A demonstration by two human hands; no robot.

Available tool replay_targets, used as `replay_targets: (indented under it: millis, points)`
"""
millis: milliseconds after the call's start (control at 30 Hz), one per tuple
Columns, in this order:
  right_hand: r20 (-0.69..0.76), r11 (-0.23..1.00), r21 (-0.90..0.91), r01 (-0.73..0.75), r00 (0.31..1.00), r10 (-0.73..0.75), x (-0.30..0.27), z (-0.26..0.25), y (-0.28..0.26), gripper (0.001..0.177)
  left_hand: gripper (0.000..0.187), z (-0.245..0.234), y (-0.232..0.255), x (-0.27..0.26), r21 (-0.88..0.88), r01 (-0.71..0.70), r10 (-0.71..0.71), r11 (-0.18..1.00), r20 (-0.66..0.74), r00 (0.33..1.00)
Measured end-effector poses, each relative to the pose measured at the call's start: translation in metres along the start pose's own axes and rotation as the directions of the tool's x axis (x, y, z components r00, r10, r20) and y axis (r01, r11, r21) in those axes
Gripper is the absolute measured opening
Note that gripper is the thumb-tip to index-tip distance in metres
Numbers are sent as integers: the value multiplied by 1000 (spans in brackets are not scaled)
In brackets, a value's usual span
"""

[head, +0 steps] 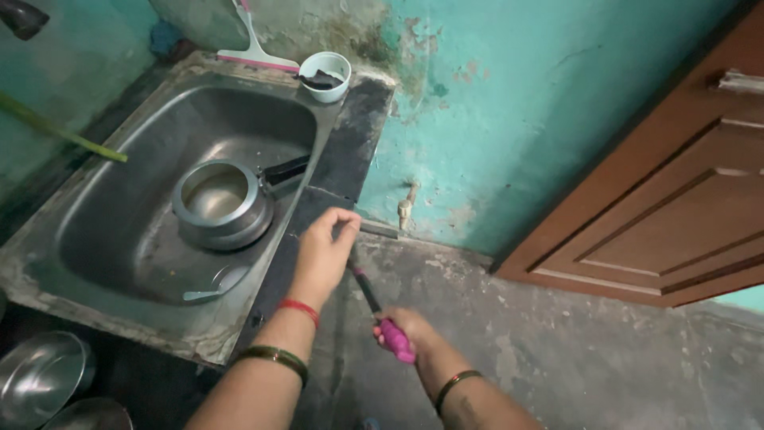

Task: The person sweeps a tiled floor with a broom, moving debris toward a doorway and into an adjacent kitchen area. The person sweeps around a woven cot and along the base of walls and doorframes.

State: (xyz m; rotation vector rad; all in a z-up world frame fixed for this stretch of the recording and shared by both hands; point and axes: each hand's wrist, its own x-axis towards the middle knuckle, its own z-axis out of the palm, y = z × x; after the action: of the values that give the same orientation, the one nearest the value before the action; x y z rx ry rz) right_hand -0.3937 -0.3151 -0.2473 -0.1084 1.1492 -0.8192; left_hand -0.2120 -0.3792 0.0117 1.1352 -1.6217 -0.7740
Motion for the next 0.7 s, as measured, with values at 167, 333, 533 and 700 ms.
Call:
replay_targets:
  millis: [167, 333, 533, 700]
  points:
    - [-205, 982, 181, 47, 979, -9, -25, 13, 25, 14, 16, -6, 10, -12, -6, -10, 10, 1000, 17, 1000]
    - [-242, 952, 176, 249, 949, -204, -85, 84, 46, 12, 17, -10, 13, -7, -41, 46, -43, 998, 51, 998]
    - [-57, 989, 44, 144, 988, -142, -84, 78, 21, 12, 16, -9, 12, -5, -39, -5, 9, 999, 101, 995]
    - [100, 985, -174, 13, 995, 5, -16, 22, -15, 10, 19, -18, 9, -7, 74, 29, -37, 997, 108, 993]
